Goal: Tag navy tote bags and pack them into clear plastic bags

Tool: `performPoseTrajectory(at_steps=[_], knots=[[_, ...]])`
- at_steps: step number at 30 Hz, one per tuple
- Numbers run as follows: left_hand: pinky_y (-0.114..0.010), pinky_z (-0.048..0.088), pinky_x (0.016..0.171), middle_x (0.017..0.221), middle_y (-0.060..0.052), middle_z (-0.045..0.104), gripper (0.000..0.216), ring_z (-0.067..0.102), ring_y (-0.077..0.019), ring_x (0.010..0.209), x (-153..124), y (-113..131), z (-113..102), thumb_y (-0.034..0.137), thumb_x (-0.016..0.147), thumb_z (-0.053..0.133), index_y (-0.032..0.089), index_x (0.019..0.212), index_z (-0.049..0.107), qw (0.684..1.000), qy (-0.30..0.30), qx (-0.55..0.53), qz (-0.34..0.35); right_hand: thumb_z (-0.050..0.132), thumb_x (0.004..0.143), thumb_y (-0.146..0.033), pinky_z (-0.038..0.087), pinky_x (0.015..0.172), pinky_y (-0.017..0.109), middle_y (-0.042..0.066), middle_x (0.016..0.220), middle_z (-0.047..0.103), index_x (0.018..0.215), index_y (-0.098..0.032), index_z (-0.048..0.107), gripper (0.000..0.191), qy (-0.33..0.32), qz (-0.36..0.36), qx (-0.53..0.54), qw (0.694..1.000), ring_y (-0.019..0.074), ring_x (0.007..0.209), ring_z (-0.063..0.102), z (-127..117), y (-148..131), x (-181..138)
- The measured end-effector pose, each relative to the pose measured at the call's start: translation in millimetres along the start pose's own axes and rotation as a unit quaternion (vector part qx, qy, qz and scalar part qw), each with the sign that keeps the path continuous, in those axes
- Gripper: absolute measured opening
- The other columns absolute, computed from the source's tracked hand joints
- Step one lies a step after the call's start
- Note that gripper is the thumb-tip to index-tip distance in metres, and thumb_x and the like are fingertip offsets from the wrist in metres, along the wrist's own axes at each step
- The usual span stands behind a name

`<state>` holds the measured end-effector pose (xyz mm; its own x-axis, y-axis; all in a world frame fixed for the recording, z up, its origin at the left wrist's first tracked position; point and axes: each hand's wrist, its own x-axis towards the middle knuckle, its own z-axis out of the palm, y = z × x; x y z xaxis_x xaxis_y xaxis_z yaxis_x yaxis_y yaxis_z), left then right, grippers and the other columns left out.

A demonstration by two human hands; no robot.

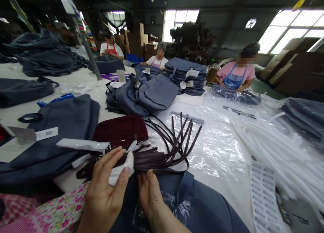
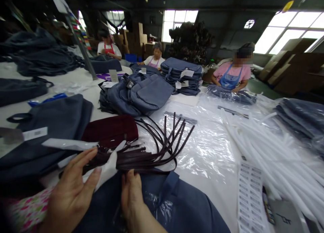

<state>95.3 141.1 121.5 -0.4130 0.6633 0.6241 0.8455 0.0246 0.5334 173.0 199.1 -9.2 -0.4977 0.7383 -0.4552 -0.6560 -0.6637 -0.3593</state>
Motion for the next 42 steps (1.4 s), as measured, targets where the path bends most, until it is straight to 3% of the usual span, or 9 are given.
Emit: performPoseTrajectory(at_steps=[5, 8, 10, 15, 19, 22, 28, 36, 42], knots=[[-0.044, 0.039, 0.106, 0.128, -0.013, 0.054, 0.041, 0.048, -0.0263, 0.122, 15, -9, 23, 0.038, 0.095, 0.042, 0.016, 0.129, 0.046, 0.986, -0.088, 0.128, 0.058, 0.068, 0.071, -0.052, 0.042, 0.105, 0.039, 0.006, 0.104, 0.071, 0.098, -0.018, 0.065, 0.044, 0.001, -0.007, 0.120, 0.993, 0.0219, 0.113, 0.059, 30, -14, 43], [-0.046, 0.037, 0.108, 0.130, -0.019, 0.053, 0.053, 0.046, -0.0307, 0.124, 38, -10, 41, 0.045, 0.090, 0.051, 0.009, 0.129, 0.048, 0.961, -0.148, 0.223, 0.062, 0.064, 0.071, -0.042, 0.043, 0.104, 0.039, 0.007, 0.097, 0.072, 0.093, -0.017, 0.066, 0.033, 0.020, -0.007, 0.142, 0.990, 0.0220, 0.111, 0.060, 32, -23, 58], [-0.046, 0.037, 0.106, 0.128, -0.023, 0.055, 0.064, 0.047, -0.0348, 0.123, 61, -13, 56, 0.054, 0.080, 0.062, 0.007, 0.123, 0.054, 0.933, -0.234, 0.271, 0.035, 0.063, 0.068, -0.039, 0.043, 0.105, 0.040, 0.006, 0.093, 0.072, 0.090, -0.018, 0.067, 0.030, 0.013, -0.033, 0.114, 0.993, 0.0229, 0.111, 0.060, 31, -29, 62], [-0.037, 0.049, 0.080, 0.095, -0.014, 0.069, 0.066, 0.064, -0.0321, 0.090, 122, -31, 95, 0.065, 0.056, 0.071, 0.012, 0.096, 0.068, 0.772, -0.590, 0.211, -0.103, 0.062, 0.065, -0.036, 0.041, 0.107, 0.044, 0.004, 0.092, 0.073, 0.094, -0.019, 0.067, 0.034, -0.015, -0.077, 0.096, 0.992, 0.0238, 0.110, 0.060, 28, -41, 58], [-0.032, 0.049, 0.072, 0.077, -0.004, 0.069, 0.053, 0.064, -0.0257, 0.078, 147, -29, 117, 0.049, 0.044, 0.083, 0.016, 0.083, 0.072, 0.688, -0.709, 0.114, -0.105, 0.066, 0.062, -0.029, 0.042, 0.106, 0.039, 0.000, 0.088, 0.074, 0.093, -0.019, 0.067, 0.033, 0.009, -0.083, 0.132, 0.988, 0.0218, 0.100, 0.065, 26, -57, 51], [-0.030, 0.050, 0.074, 0.077, -0.001, 0.068, 0.050, 0.063, -0.0246, 0.080, 144, -23, 128, 0.042, 0.041, 0.085, 0.017, 0.081, 0.071, 0.665, -0.738, 0.037, -0.109, 0.071, 0.060, -0.030, 0.045, 0.103, 0.039, 0.000, 0.086, 0.074, 0.093, -0.017, 0.067, 0.036, 0.033, -0.105, 0.098, 0.989, 0.0225, 0.097, 0.066, 22, -74, 46], [-0.028, 0.050, 0.078, 0.080, -0.002, 0.068, 0.043, 0.063, -0.0211, 0.079, 116, -28, 141, 0.042, 0.055, 0.076, 0.013, 0.087, 0.069, 0.664, -0.719, -0.130, -0.161, 0.078, 0.066, -0.034, 0.046, 0.101, 0.036, 0.002, 0.102, 0.072, 0.109, -0.015, 0.063, 0.049, 0.060, -0.195, -0.075, 0.976, 0.0223, 0.107, 0.062, 11, -96, 34], [-0.035, 0.050, 0.089, 0.094, -0.007, 0.071, 0.055, 0.065, -0.0280, 0.092, 108, -41, 174, 0.044, 0.053, 0.081, 0.015, 0.099, 0.071, 0.593, -0.746, -0.231, -0.196, 0.080, 0.062, -0.037, 0.049, 0.100, 0.042, 0.004, 0.096, 0.074, 0.104, -0.015, 0.065, 0.049, 0.070, -0.200, 0.119, 0.970, 0.0255, 0.104, 0.065, 12, -84, 30], [-0.032, 0.048, 0.089, 0.094, -0.006, 0.072, 0.050, 0.064, -0.0256, 0.091, 96, -50, 181, 0.035, 0.053, 0.083, 0.014, 0.096, 0.072, 0.614, -0.666, -0.338, -0.256, 0.078, 0.065, -0.034, 0.048, 0.101, 0.039, 0.006, 0.104, 0.072, 0.111, -0.017, 0.061, 0.052, 0.079, -0.175, 0.195, 0.962, 0.0245, 0.107, 0.064, 12, -80, 33]])
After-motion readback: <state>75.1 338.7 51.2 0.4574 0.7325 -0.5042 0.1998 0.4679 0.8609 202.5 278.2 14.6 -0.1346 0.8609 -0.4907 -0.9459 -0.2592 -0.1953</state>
